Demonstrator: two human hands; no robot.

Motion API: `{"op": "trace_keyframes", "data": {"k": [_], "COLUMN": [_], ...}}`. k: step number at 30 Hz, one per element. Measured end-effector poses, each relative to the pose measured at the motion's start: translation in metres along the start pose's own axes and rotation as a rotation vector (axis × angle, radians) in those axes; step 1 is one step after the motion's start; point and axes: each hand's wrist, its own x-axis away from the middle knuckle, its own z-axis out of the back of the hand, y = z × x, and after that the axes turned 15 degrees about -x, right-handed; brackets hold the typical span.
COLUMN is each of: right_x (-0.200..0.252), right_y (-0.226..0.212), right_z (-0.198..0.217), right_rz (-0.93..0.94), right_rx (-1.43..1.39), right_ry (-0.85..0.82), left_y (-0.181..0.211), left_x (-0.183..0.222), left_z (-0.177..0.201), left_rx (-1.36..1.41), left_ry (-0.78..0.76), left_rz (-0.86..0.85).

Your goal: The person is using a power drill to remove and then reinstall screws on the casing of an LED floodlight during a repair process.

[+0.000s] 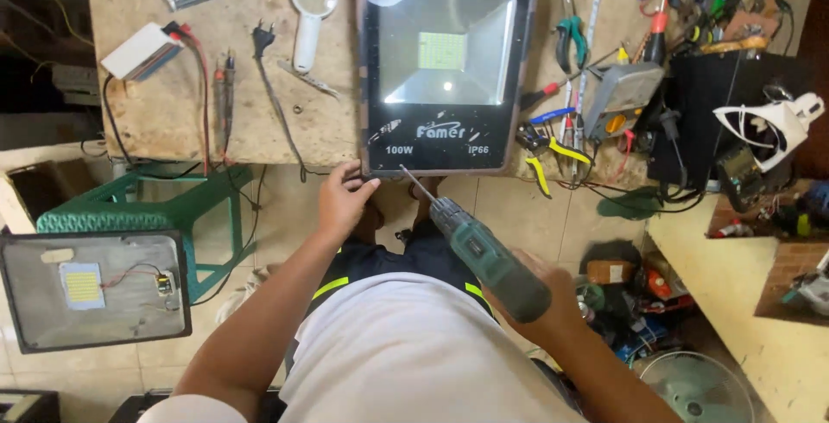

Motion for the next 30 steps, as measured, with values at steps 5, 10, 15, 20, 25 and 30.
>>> {"op": "trace_keyframes", "data": {"k": [5, 10, 15, 20, 25, 30], "right_x": [-0.023, -0.046, -0.043, -0.033, -0.038, -0.060], "right_y": [-0.037, -0.090, -0.086, -0.071, -0.075, -0.127], "right_z": [-0.021, -0.036, -0.046, -0.051, -0.049, -0.042], "right_rz": [-0.111, -0.472, -0.400, -0.195, -0.304, -0.468], "right_rx": [-0.039, 0.099, 0.094, 0.182, 0.254, 0.240], "right_ry": [-0.097, -0.158, -0.143, -0.075, -0.111, -0.196], "left_y": [-0.011, -0.021, -0.028, -0.028, -0.021, -0.024], "left_x": [-0.014, -0.020, -0.026, -0.027, -0.020, -0.025], "left_z": [-0.005, -0.018, -0.033, -0.040, -0.037, -0.041], "left_rx": [0.092, 0.155, 0.159, 0.154, 0.146, 0.112], "left_ry": [-0.070, -0.064, -0.046, 0.011, 0.036, 0.022], "left_rz": [-0.039, -0.019, 0.012, 0.011, 0.023, 0.020]}}
